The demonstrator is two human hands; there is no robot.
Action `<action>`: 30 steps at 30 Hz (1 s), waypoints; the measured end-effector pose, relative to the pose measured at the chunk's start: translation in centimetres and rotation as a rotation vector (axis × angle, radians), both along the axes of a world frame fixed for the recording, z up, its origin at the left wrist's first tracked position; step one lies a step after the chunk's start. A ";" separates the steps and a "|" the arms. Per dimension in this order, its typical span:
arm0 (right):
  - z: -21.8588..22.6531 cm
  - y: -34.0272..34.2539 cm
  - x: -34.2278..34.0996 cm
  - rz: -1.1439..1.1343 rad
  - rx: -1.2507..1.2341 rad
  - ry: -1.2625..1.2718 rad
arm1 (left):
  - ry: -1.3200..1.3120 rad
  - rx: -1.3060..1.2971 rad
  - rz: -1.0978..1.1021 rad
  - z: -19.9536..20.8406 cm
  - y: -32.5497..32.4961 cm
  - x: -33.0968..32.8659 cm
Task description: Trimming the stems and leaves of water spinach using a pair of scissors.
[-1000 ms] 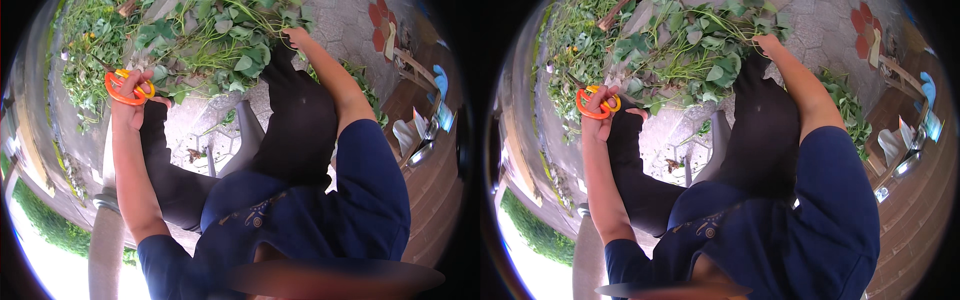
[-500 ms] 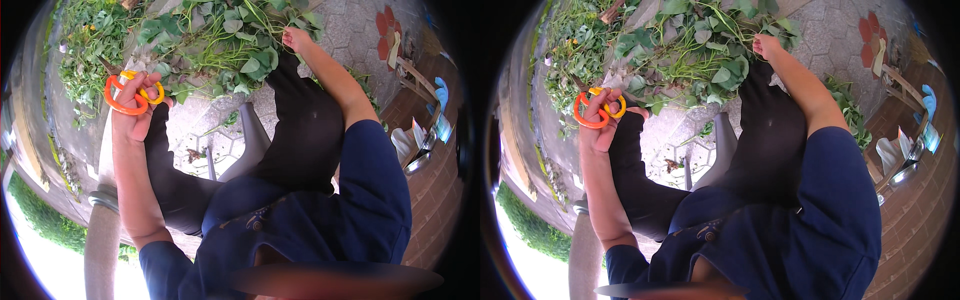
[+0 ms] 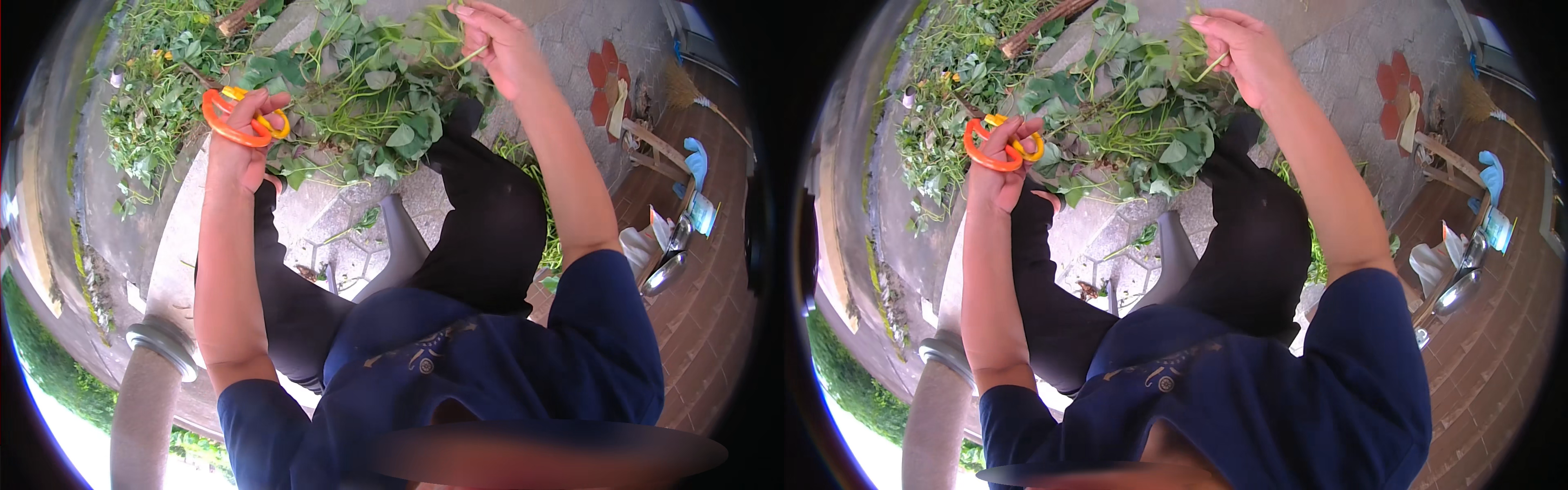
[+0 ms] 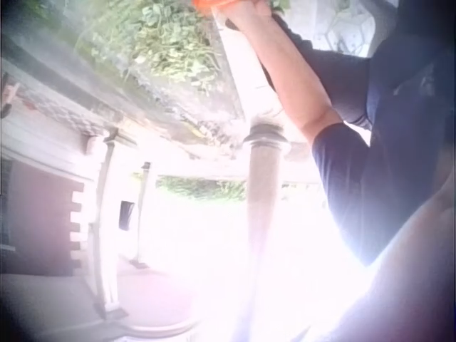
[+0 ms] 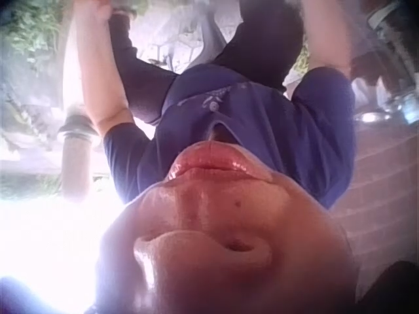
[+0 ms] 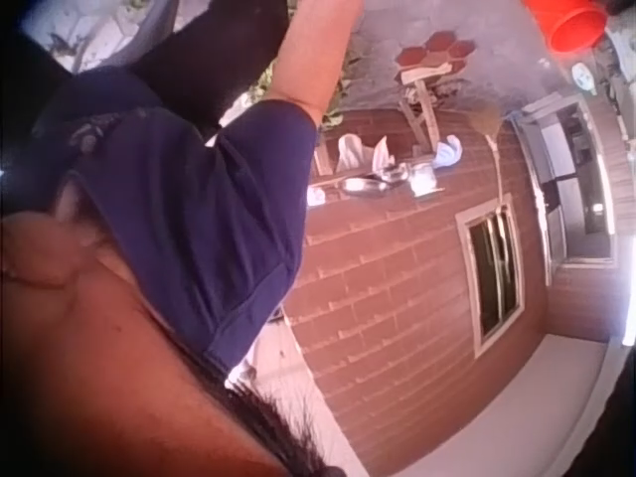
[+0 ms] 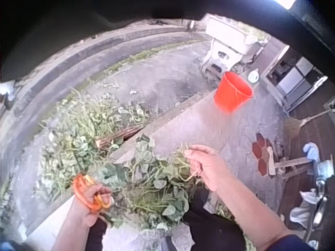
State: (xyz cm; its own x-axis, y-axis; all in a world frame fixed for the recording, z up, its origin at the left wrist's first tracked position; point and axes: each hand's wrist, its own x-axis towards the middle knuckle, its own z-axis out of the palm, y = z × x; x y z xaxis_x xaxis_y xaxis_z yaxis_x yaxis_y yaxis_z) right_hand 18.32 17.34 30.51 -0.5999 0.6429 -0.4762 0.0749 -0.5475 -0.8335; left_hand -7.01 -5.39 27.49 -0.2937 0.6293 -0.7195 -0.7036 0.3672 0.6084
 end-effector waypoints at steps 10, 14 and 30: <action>10.1 -7.9 -4.5 0.003 0.400 0.207 | 0.554 0.362 0.063 4.4 2.5 2.2; 8.9 -8.3 -4.6 0.061 0.333 0.314 | 0.561 0.273 0.084 5.0 1.5 2.0; 6.3 -9.4 -6.2 0.193 0.684 0.208 | 0.372 0.681 0.035 5.9 1.6 4.7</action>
State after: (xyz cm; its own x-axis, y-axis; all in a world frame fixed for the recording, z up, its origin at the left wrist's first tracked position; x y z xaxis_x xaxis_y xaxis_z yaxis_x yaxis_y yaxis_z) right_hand 12.13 7.90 36.79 -0.7663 0.6294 0.1288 -0.0796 0.1058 -0.9912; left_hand -2.34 -3.74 33.38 -0.4682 0.8832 -0.0280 -0.4130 -0.1908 0.8905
